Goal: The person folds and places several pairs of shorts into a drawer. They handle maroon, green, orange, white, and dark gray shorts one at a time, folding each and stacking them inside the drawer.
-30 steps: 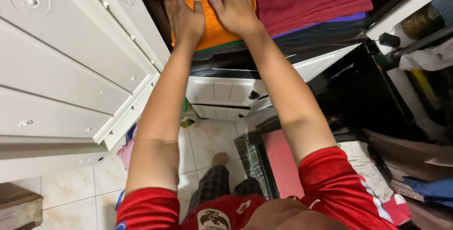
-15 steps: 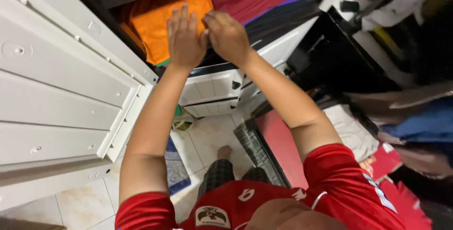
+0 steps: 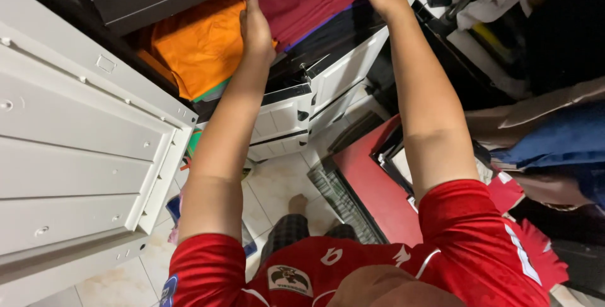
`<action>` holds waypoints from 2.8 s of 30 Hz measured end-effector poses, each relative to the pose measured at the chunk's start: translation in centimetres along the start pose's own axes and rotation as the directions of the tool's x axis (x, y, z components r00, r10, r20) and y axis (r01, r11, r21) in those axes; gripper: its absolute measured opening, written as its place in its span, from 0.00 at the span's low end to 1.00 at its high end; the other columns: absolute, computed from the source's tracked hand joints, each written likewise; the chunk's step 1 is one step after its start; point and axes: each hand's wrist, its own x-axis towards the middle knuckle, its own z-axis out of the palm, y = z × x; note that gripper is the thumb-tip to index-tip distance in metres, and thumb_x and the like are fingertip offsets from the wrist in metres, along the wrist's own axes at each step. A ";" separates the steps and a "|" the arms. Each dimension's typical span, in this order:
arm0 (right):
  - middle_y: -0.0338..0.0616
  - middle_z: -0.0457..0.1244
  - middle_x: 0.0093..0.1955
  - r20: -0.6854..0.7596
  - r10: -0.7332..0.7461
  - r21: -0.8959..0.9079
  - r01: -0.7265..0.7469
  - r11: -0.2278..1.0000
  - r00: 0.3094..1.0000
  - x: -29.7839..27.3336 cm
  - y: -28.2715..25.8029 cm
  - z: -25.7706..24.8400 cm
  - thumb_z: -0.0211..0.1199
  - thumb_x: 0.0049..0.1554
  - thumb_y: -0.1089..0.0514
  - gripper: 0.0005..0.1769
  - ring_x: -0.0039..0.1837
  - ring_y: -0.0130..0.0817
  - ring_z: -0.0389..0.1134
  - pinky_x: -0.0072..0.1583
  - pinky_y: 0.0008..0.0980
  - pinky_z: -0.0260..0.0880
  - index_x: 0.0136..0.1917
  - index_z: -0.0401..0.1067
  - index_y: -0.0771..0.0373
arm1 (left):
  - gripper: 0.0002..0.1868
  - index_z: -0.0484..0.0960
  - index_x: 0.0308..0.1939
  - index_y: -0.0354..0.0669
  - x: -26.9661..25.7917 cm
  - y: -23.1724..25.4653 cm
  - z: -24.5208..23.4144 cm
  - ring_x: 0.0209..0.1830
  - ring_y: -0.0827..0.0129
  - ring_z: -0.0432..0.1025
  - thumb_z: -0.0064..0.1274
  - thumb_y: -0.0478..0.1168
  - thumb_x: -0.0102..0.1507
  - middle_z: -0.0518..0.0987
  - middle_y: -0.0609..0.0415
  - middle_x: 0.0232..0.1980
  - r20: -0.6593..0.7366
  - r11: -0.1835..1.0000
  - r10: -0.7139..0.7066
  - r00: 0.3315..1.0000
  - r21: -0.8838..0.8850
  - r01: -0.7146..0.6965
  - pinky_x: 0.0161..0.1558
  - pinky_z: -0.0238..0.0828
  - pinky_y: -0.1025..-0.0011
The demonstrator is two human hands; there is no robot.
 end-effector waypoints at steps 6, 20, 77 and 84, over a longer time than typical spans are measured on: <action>0.37 0.68 0.57 0.063 0.182 0.155 -0.190 0.969 0.981 -0.6 -0.8 0.8 0.49 0.62 0.39 0.22 0.60 0.30 0.67 0.61 0.31 0.60 0.58 0.74 0.53 | 0.45 0.70 0.69 0.46 0.4 -0.3 0.4 0.66 0.50 0.72 0.38 0.66 0.53 0.70 0.43 0.73 0.018 0.990 -0.110 0.994 -0.082 0.111 0.59 0.75 0.56; 0.46 0.51 0.81 0.219 0.249 0.465 -0.325 0.823 0.943 1.0 7.4 1.5 0.55 0.60 0.30 0.46 0.81 0.38 0.50 0.77 0.35 0.45 0.78 0.55 0.63 | 0.29 0.79 0.45 0.41 2.0 -4.4 0.9 0.53 0.37 0.73 0.42 0.63 0.60 0.83 0.36 0.50 0.022 0.795 0.390 0.921 0.496 -0.349 0.52 0.65 0.50; 0.44 0.67 0.64 -0.285 0.185 0.557 0.006 0.830 0.941 -1.9 8.4 1.1 0.53 0.64 0.46 0.22 0.67 0.33 0.65 0.69 0.32 0.56 0.62 0.73 0.62 | 0.45 0.65 0.73 0.45 -0.6 -2.3 3.6 0.74 0.56 0.66 0.41 0.66 0.57 0.70 0.44 0.74 0.365 0.941 -0.019 0.931 -0.308 0.140 0.73 0.62 0.56; 0.67 0.59 0.66 -0.143 -0.476 -0.355 0.404 0.843 0.868 -4.6 -1.6 -1.4 0.60 0.52 0.55 0.36 0.66 0.65 0.58 0.67 0.61 0.55 0.70 0.60 0.73 | 0.57 0.57 0.78 0.59 -1.4 -1.6 4.1 0.83 0.58 0.51 0.37 0.76 0.47 0.59 0.56 0.82 0.328 0.971 -0.139 0.934 -0.141 0.194 0.74 0.26 0.37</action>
